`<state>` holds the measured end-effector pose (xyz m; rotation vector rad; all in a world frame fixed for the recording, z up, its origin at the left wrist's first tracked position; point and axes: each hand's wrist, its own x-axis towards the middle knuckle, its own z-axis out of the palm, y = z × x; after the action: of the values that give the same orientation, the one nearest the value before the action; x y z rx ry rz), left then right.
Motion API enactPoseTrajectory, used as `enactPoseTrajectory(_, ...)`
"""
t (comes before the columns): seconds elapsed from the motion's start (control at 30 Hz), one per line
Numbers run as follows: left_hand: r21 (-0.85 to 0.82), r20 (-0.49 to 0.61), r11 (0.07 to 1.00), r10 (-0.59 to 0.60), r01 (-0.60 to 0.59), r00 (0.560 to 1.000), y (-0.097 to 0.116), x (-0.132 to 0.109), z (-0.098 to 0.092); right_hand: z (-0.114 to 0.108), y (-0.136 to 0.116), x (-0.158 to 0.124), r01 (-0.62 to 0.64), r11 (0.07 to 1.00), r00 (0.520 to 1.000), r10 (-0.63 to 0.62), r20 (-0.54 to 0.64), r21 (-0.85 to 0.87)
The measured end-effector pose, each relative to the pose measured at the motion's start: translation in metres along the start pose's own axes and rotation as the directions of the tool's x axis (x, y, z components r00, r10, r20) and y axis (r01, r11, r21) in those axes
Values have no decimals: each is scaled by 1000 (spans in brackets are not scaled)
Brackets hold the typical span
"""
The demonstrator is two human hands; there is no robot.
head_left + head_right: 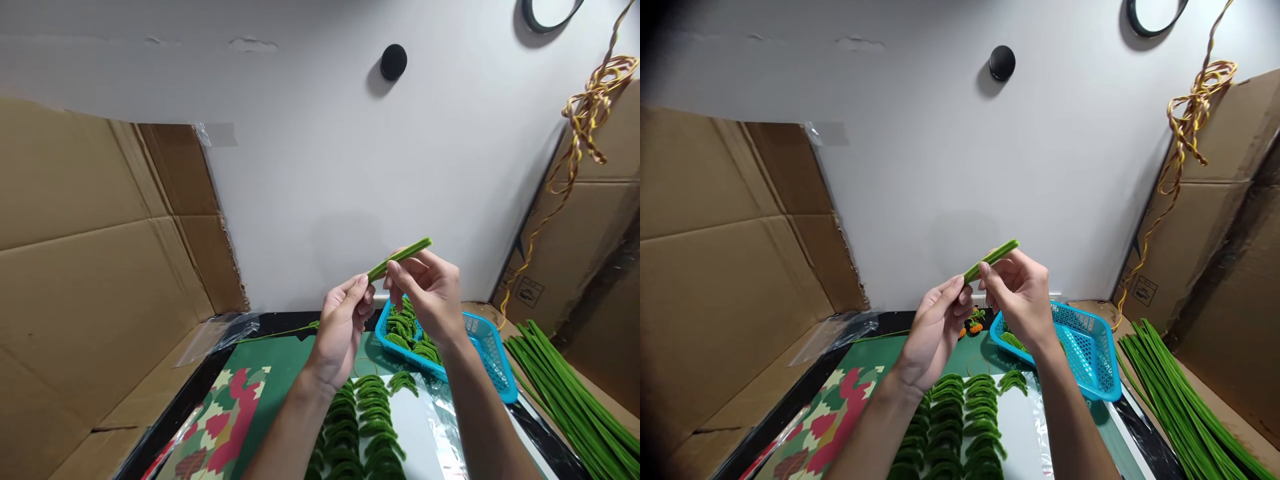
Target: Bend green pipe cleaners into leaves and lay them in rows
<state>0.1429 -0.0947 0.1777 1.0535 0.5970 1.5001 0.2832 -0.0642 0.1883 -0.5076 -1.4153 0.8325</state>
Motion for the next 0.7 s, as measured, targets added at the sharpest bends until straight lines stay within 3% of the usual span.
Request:
enactPoseTrajectory(0.2,-103,-2,992,-70,69,998,8,0,-5,-1,1,1,19,998,1000,-20,-17,-68)
enactPoseTrajectory(0.4,-265,-74,964,-41,20,996,6,1,-5,0,4,-2,50,997,998,-48,46,-54)
enactPoseTrajectory(0.7,-412,-184,906,-185,96,965,2,4,-3,0,3,-6,94,990,994,-87,68,-108)
